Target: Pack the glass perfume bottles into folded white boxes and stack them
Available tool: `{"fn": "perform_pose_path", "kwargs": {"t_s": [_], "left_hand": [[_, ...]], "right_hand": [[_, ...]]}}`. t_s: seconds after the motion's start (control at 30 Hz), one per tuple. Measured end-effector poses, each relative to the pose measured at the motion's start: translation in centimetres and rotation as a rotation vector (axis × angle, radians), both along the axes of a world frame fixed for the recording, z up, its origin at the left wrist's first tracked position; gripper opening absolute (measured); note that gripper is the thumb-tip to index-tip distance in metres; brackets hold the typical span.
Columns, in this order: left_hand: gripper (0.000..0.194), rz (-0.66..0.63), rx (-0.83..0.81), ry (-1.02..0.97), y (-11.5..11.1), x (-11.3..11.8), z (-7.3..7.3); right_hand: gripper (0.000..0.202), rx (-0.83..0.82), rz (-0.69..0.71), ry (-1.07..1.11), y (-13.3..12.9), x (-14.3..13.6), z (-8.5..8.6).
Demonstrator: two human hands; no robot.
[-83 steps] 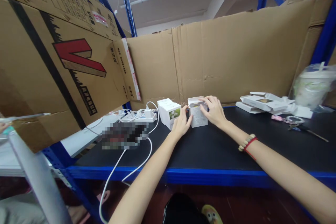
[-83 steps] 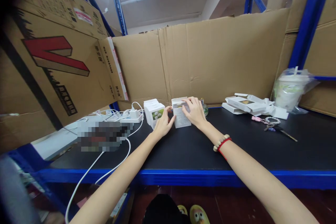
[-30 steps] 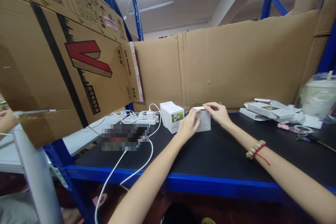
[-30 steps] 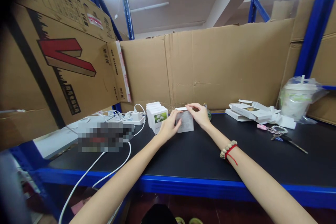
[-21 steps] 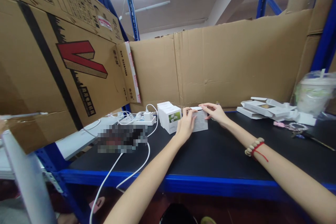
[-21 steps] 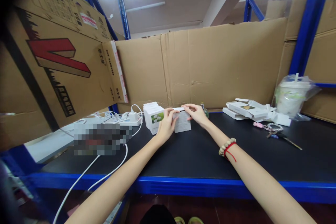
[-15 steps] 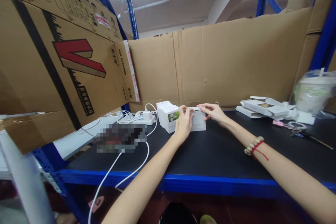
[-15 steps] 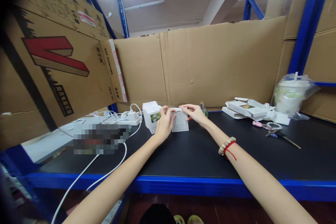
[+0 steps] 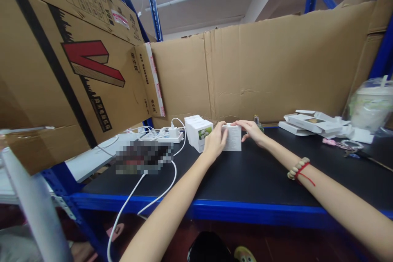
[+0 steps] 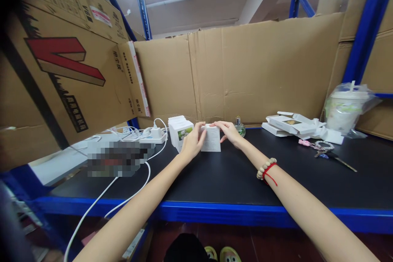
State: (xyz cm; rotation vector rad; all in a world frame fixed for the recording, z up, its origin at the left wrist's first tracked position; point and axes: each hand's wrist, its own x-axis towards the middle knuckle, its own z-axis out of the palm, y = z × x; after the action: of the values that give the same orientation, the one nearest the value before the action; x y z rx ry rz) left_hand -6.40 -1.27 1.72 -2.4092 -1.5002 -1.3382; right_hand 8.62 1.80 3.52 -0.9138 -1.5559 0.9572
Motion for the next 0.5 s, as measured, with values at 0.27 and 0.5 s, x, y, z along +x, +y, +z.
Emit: {"fn": "perform_pose_path", "kwargs": {"t_s": [0.27, 0.5], "left_hand": [[0.032, 0.055, -0.017, -0.020, -0.5, -0.3, 0.1], [0.030, 0.041, 0.119, -0.085, -0.9, -0.4, 0.5]], "right_hand": [[0.045, -0.286, 0.068, -0.060, -0.8, -0.4, -0.8], [0.060, -0.397, 0.360, -0.265, -1.3, -0.4, -1.4]]}}
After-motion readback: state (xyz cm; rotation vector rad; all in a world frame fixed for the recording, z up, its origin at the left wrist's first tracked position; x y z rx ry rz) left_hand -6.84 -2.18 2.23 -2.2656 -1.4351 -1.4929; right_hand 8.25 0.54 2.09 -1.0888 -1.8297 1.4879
